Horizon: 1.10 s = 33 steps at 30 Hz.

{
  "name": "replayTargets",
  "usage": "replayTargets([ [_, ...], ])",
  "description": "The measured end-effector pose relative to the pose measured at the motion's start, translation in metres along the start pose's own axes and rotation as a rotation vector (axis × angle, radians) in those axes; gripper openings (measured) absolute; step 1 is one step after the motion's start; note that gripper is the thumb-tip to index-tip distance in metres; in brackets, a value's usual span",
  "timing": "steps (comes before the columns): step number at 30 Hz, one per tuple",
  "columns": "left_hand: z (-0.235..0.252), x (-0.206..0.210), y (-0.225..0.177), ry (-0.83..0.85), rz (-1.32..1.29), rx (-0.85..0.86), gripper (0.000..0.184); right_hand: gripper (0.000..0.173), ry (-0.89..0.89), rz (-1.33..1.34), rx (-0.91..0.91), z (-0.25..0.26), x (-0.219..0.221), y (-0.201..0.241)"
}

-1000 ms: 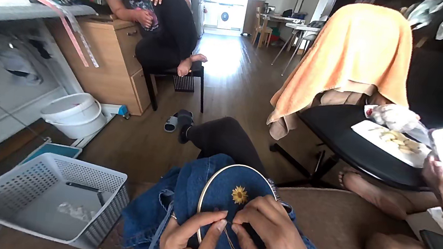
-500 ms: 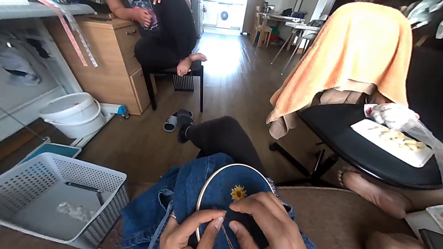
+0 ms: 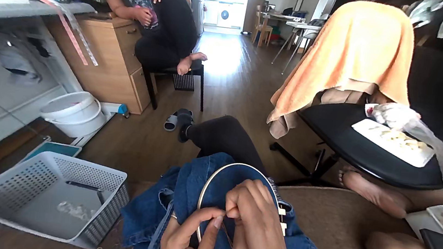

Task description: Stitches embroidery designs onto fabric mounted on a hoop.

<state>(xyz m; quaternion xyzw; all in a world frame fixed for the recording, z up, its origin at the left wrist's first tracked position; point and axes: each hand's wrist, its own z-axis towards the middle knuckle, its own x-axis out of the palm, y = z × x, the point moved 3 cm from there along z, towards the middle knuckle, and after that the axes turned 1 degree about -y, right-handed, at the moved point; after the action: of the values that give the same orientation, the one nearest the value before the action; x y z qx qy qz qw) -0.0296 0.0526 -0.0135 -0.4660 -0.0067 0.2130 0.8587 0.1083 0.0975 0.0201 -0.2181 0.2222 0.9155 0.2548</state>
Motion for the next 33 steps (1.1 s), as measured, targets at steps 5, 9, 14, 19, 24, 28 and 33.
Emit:
replayTargets([
  [5, 0.0, -0.001, 0.002, -0.001, 0.011, 0.0, 0.01, 0.033, -0.023, 0.311, 0.153, 0.002, -0.009, -0.004],
  [9, -0.001, -0.001, 0.001, -0.006, 0.0, -0.012, 0.009, 0.033, 0.11, 0.359, 0.182, -0.008, -0.01, -0.012],
  [14, -0.002, 0.0, 0.0, -0.016, -0.009, -0.008, 0.008, 0.021, 0.095, 0.263, 0.111, -0.007, 0.001, -0.006],
  [19, -0.002, 0.001, 0.001, -0.009, -0.021, 0.002, 0.008, 0.022, -0.002, 0.453, 0.17, -0.002, 0.002, -0.004],
  [24, -0.002, 0.0, 0.002, -0.021, -0.021, 0.001, 0.007, 0.017, 0.021, 0.593, 0.243, 0.0, 0.004, -0.006],
  [28, -0.001, 0.0, 0.001, -0.006, -0.024, 0.008, 0.009, 0.019, -0.025, 0.822, 0.248, 0.004, -0.01, -0.003],
  [33, -0.003, -0.001, -0.003, 0.019, 0.018, 0.026, 0.009, 0.016, -0.063, 0.875, 0.246, 0.021, -0.093, 0.006],
])
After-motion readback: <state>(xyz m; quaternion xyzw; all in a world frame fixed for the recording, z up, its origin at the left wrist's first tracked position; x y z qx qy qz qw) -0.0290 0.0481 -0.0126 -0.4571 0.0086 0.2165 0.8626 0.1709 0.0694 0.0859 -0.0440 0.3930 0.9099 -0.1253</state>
